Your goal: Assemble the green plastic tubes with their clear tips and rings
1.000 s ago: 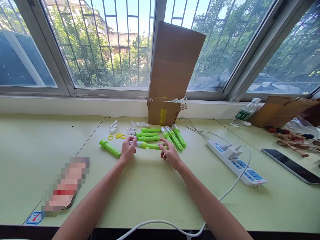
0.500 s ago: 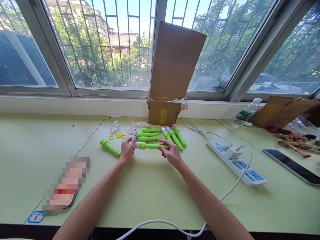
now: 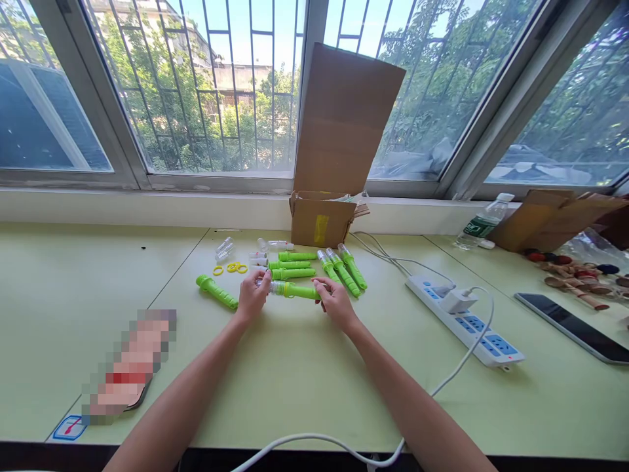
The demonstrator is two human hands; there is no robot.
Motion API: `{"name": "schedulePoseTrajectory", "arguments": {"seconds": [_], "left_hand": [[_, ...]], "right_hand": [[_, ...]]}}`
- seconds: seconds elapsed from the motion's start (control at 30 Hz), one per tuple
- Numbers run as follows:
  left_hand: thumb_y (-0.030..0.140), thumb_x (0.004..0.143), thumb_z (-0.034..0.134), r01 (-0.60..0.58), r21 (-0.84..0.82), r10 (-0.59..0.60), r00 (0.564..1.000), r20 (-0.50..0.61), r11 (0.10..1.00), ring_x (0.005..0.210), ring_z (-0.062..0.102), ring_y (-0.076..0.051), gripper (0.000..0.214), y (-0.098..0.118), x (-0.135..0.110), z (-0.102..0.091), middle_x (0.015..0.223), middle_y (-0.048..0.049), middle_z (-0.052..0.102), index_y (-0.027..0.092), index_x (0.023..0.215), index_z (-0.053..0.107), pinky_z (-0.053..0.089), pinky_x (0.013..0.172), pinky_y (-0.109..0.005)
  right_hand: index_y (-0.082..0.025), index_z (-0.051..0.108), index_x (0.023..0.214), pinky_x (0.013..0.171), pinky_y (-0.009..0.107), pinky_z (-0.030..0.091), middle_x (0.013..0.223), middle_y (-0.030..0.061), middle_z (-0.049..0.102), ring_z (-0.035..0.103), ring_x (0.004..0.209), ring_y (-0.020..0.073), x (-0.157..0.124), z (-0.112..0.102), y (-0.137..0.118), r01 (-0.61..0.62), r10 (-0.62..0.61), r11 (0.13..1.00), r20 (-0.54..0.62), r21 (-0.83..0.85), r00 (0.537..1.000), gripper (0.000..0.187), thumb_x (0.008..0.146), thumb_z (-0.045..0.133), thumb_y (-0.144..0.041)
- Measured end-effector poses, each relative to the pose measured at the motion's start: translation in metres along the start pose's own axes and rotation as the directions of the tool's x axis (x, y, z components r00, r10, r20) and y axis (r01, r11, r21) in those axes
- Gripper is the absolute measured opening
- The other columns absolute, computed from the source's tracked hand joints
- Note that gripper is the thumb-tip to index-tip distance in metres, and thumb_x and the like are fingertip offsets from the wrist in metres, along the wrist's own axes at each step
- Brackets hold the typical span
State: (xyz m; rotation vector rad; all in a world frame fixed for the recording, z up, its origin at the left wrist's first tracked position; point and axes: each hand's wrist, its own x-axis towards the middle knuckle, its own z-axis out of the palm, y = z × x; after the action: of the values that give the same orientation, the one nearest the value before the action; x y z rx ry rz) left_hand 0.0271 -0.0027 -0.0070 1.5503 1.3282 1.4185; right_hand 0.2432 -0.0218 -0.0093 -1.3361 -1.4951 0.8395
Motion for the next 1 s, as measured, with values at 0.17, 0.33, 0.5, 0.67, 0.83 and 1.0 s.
{"name": "schedulePoseTrajectory", "arguments": {"seconds": [0.17,0.33,0.5,0.67,0.83,1.0], "left_hand": [[0.048,0.081,0.049,0.036,0.006,-0.036,0.999,-0.034,0.999,0.034,0.045,-0.010,0.033,-0.003,0.002,-0.001,0.042,0.0055,0.047,0.018,0.068,0.057,0.034,0.039,-0.020],[0.049,0.081,0.049,0.051,0.011,-0.051,0.998,-0.036,0.999,0.034,0.045,-0.010,0.034,-0.004,0.003,-0.002,0.041,0.0059,0.046,0.019,0.068,0.057,0.034,0.038,-0.021],[0.049,0.081,0.048,0.051,0.004,-0.050,0.997,-0.052,0.999,0.034,0.044,-0.010,0.033,-0.008,0.004,-0.001,0.043,0.0057,0.046,0.019,0.068,0.056,0.033,0.038,-0.020],[0.049,0.081,0.048,0.047,0.007,-0.047,0.998,-0.047,0.999,0.036,0.045,-0.010,0.034,-0.012,0.004,-0.001,0.044,0.0054,0.047,0.019,0.070,0.057,0.034,0.040,-0.021],[0.049,0.081,0.048,0.055,0.016,-0.055,0.997,-0.049,0.998,0.036,0.046,-0.010,0.033,-0.013,0.005,-0.001,0.044,0.0055,0.047,0.019,0.071,0.057,0.035,0.041,-0.021],[0.049,0.082,0.047,0.055,0.023,-0.054,0.997,-0.054,0.998,0.037,0.045,-0.010,0.033,-0.013,0.004,-0.001,0.045,0.0055,0.046,0.019,0.071,0.056,0.035,0.041,-0.021]], "right_hand": [[-0.022,0.060,0.113,0.048,0.025,0.045,0.096,0.0061,0.062,0.056,0.059,0.0128,-0.006,0.000,-0.005,0.121,-0.120,0.990,0.010,-0.076,0.993,0.047,0.075,0.059,-0.049],[-0.023,0.060,0.113,0.052,0.023,0.044,0.101,0.0063,0.059,0.058,0.084,0.0191,-0.007,-0.002,-0.005,0.223,-0.220,0.967,0.035,-0.126,0.975,0.042,0.074,0.063,-0.039],[-0.023,0.061,0.112,0.053,0.024,0.044,0.099,0.0056,0.060,0.057,0.075,0.0161,-0.007,-0.001,-0.002,0.188,-0.181,0.977,0.073,-0.102,0.981,0.041,0.074,0.064,-0.039],[-0.022,0.062,0.111,0.052,0.024,0.043,0.099,0.0062,0.061,0.057,0.073,0.0158,-0.006,0.000,-0.002,0.195,-0.189,0.976,0.072,-0.096,0.979,0.041,0.073,0.064,-0.040],[-0.021,0.064,0.109,0.053,0.025,0.044,0.097,0.0059,0.061,0.057,0.069,0.0148,-0.006,0.001,-0.001,0.182,-0.177,0.979,0.067,-0.091,0.982,0.041,0.073,0.065,-0.041],[-0.021,0.064,0.108,0.056,0.026,0.046,0.098,0.0057,0.062,0.057,0.067,0.0139,-0.006,0.002,0.000,0.180,-0.173,0.979,0.078,-0.092,0.982,0.039,0.074,0.064,-0.041]]}}
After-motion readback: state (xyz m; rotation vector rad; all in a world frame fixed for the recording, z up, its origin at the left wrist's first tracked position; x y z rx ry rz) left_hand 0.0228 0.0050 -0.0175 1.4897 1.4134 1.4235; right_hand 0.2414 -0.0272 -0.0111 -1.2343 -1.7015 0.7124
